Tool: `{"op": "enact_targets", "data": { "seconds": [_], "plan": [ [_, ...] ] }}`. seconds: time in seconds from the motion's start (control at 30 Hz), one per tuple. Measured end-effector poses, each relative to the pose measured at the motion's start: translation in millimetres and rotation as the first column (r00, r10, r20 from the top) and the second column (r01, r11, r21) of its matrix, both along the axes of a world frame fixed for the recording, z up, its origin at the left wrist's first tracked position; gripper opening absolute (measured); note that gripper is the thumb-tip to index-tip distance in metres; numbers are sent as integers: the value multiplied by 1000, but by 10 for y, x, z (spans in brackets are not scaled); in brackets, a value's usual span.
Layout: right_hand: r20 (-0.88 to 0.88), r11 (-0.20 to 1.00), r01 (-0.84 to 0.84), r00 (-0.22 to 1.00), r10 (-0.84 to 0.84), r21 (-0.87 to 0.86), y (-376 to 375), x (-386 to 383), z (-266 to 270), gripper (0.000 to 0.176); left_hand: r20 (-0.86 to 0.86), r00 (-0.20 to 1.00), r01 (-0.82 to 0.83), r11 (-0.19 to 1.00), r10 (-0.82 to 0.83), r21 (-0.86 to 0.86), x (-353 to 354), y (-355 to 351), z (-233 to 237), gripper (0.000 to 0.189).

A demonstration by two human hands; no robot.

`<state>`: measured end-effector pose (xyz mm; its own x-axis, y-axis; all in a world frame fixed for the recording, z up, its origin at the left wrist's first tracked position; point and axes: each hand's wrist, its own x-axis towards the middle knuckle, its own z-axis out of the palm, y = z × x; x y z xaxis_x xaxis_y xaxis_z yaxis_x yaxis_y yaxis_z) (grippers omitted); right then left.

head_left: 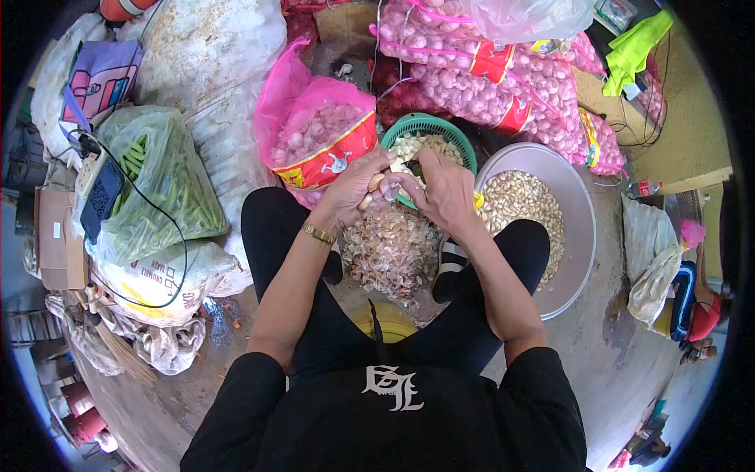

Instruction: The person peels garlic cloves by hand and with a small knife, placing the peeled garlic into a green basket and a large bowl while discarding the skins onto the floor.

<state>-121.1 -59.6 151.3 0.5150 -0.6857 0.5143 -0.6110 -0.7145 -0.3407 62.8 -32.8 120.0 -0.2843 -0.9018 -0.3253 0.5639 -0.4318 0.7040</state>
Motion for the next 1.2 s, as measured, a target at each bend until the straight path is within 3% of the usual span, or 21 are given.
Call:
{"op": "enact_targets", "data": {
  "seconds": [0.3,0.37,0.43,0.7,0.8,0.93,1.07,1.2],
  "plan": [
    [29,992,52,998,-55,111,39,54,-124,38,-48,998,-40,997,37,-66,-64,10,5,15],
    [70,990,9,997,-19,141,16,40,-165,39,-53,998,-23,996,18,-89,-77,14,63,14],
    [73,988,-14,997,3,155,1,27,-167,39,47,999,-22,997,26,-73,-84,3,100,17],
    [20,977,-56,998,53,207,6,-8,-143,38,58,998,-18,995,24,-96,-62,-12,14,15],
    [81,972,-85,994,69,221,17,-14,-127,36,107,994,8,994,3,-107,-65,-4,44,18],
    [-2,969,-142,989,146,201,-9,-70,-18,34,134,986,100,995,-96,-21,-28,16,206,20],
    [-28,962,-174,983,184,212,-54,-82,-34,35,127,988,92,996,-90,-10,-39,13,172,21],
    [58,963,-158,987,149,218,-23,-19,-129,36,169,986,12,988,14,-152,-79,11,142,21]
  ]
}}
